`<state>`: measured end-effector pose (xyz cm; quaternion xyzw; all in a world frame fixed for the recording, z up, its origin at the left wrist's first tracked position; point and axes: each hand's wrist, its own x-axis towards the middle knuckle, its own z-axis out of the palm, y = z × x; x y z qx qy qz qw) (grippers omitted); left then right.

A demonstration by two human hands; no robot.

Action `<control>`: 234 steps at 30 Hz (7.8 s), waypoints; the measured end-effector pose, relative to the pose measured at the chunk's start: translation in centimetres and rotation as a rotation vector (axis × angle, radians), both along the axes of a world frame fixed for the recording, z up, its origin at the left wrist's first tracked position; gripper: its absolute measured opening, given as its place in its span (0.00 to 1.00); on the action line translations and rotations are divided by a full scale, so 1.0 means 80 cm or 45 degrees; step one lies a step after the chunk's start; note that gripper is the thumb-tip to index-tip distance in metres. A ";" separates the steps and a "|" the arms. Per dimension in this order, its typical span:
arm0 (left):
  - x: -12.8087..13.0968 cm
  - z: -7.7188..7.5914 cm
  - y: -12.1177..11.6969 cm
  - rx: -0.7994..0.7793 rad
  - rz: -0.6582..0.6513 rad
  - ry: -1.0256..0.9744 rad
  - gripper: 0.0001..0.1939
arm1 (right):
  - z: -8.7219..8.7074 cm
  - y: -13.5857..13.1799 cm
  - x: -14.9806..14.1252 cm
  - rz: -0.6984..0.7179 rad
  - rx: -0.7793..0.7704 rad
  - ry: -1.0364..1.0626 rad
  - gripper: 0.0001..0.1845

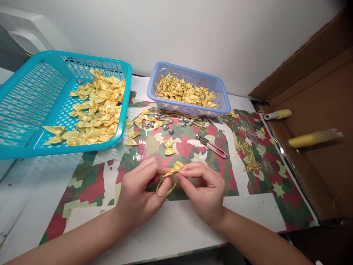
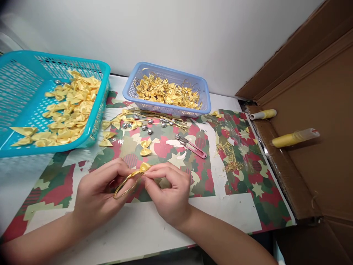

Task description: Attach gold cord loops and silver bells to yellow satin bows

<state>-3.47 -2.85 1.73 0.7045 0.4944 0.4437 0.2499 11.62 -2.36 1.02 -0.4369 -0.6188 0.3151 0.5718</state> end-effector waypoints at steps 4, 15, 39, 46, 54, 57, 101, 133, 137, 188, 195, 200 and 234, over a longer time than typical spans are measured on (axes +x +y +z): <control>0.001 0.000 0.000 0.062 -0.065 0.040 0.08 | -0.001 0.000 -0.006 -0.071 0.033 -0.025 0.10; 0.004 0.005 0.002 -0.089 -0.036 0.064 0.10 | 0.006 0.004 0.000 -0.058 0.241 -0.259 0.11; -0.010 -0.006 0.014 -0.963 -0.003 -0.774 0.17 | 0.008 0.008 0.020 0.114 0.176 -0.464 0.10; -0.007 0.006 0.009 -0.703 0.048 -0.613 0.15 | 0.008 0.008 0.023 0.150 0.217 -0.479 0.09; -0.010 0.002 0.001 -0.385 -0.062 -0.551 0.10 | 0.010 0.009 0.026 0.171 0.244 -0.474 0.09; -0.010 0.003 0.001 -0.287 -0.059 -0.484 0.10 | 0.010 0.009 0.026 0.186 0.255 -0.464 0.09; -0.015 -0.004 0.002 0.024 -0.076 -0.173 0.09 | 0.009 0.010 0.025 0.249 0.254 -0.382 0.09; -0.013 -0.006 0.012 -1.163 -0.259 -0.921 0.19 | 0.000 0.018 0.029 0.381 0.068 -0.246 0.08; -0.010 0.000 0.014 -1.276 -0.271 -1.006 0.20 | -0.001 0.020 0.030 0.380 0.060 -0.243 0.08; -0.003 0.001 0.015 -1.394 -0.038 -0.780 0.12 | 0.023 0.016 0.041 0.352 0.355 -0.838 0.12; -0.001 0.003 0.016 -1.413 -0.002 -0.866 0.12 | 0.019 0.015 0.033 0.337 0.208 -0.647 0.11; 0.001 0.001 0.014 -1.404 0.003 -0.900 0.11 | 0.016 0.009 0.025 0.308 0.012 -0.507 0.09; -0.001 -0.006 -0.001 -0.148 0.025 0.034 0.11 | 0.016 0.000 0.012 -0.147 0.521 -0.864 0.13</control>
